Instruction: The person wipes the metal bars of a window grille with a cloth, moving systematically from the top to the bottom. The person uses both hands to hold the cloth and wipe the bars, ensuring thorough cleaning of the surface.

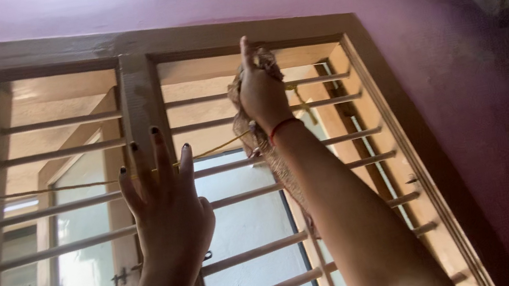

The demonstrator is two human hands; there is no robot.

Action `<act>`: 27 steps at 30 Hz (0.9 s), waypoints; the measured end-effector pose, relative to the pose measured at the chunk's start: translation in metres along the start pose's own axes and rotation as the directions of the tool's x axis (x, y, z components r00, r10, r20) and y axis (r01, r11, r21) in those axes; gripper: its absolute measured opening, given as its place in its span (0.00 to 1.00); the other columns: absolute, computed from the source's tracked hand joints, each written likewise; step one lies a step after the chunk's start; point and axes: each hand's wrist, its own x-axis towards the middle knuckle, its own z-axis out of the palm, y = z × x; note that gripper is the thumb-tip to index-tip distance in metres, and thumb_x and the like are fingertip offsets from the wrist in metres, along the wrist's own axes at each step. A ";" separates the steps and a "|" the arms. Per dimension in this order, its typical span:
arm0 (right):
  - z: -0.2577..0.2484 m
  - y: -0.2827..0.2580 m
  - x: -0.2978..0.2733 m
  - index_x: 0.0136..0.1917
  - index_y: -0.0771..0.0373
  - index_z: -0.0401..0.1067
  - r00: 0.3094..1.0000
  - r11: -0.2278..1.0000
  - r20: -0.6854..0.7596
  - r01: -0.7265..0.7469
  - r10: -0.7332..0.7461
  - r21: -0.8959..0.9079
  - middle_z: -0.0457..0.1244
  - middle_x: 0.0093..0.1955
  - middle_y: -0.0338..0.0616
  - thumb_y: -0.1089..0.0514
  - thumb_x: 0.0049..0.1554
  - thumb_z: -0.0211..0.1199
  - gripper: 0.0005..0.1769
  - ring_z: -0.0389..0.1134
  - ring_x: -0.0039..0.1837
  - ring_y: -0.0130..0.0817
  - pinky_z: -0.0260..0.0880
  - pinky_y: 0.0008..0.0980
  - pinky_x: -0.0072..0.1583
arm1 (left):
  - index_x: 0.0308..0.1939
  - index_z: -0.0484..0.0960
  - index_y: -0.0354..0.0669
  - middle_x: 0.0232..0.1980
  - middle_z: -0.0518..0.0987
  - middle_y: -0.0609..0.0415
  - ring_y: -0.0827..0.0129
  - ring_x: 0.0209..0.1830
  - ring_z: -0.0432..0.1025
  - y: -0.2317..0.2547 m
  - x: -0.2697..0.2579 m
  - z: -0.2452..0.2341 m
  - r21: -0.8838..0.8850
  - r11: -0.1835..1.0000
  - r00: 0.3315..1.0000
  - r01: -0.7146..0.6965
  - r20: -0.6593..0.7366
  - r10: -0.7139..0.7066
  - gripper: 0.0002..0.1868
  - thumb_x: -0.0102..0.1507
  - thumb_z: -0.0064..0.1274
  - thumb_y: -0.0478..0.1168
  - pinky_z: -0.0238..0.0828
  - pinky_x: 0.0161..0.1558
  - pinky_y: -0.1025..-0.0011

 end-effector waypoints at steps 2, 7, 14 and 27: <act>0.008 -0.013 -0.019 0.84 0.57 0.33 0.900 0.944 -0.334 0.196 -0.281 -0.264 0.60 0.32 0.39 0.65 0.66 0.46 0.40 0.59 0.28 0.24 0.66 0.24 0.31 | 0.73 0.63 0.45 0.79 0.51 0.41 0.39 0.80 0.40 0.011 0.021 0.009 -0.006 0.999 0.994 -0.054 0.092 0.054 0.38 0.56 0.46 0.39 0.34 0.72 0.44; -0.007 -0.003 -0.020 0.85 0.58 0.27 0.928 0.936 -0.221 0.241 -0.300 -0.258 0.65 0.35 0.41 0.63 0.63 0.51 0.46 0.63 0.31 0.26 0.70 0.26 0.37 | 0.75 0.56 0.49 0.80 0.47 0.45 0.51 0.82 0.38 0.056 0.069 0.029 -0.164 0.982 0.974 -0.090 0.193 0.121 0.33 0.63 0.36 0.42 0.28 0.75 0.46; 0.009 -0.006 0.041 0.82 0.63 0.21 1.000 0.999 -0.025 -0.009 0.008 -0.046 0.65 0.34 0.40 0.64 0.59 0.54 0.52 0.64 0.28 0.29 0.67 0.28 0.28 | 0.77 0.50 0.40 0.76 0.56 0.43 0.56 0.76 0.51 0.048 0.076 0.046 -0.215 0.972 0.936 -0.095 0.314 0.161 0.35 0.64 0.34 0.40 0.44 0.71 0.46; -0.023 0.008 -0.016 0.82 0.61 0.38 0.905 0.873 -0.120 0.348 -0.408 -0.343 0.66 0.34 0.44 0.64 0.67 0.48 0.35 0.63 0.27 0.25 0.65 0.22 0.25 | 0.73 0.55 0.34 0.70 0.61 0.40 0.54 0.71 0.55 0.044 0.076 0.060 -0.194 0.965 0.970 -0.178 0.133 0.205 0.32 0.66 0.35 0.41 0.57 0.64 0.56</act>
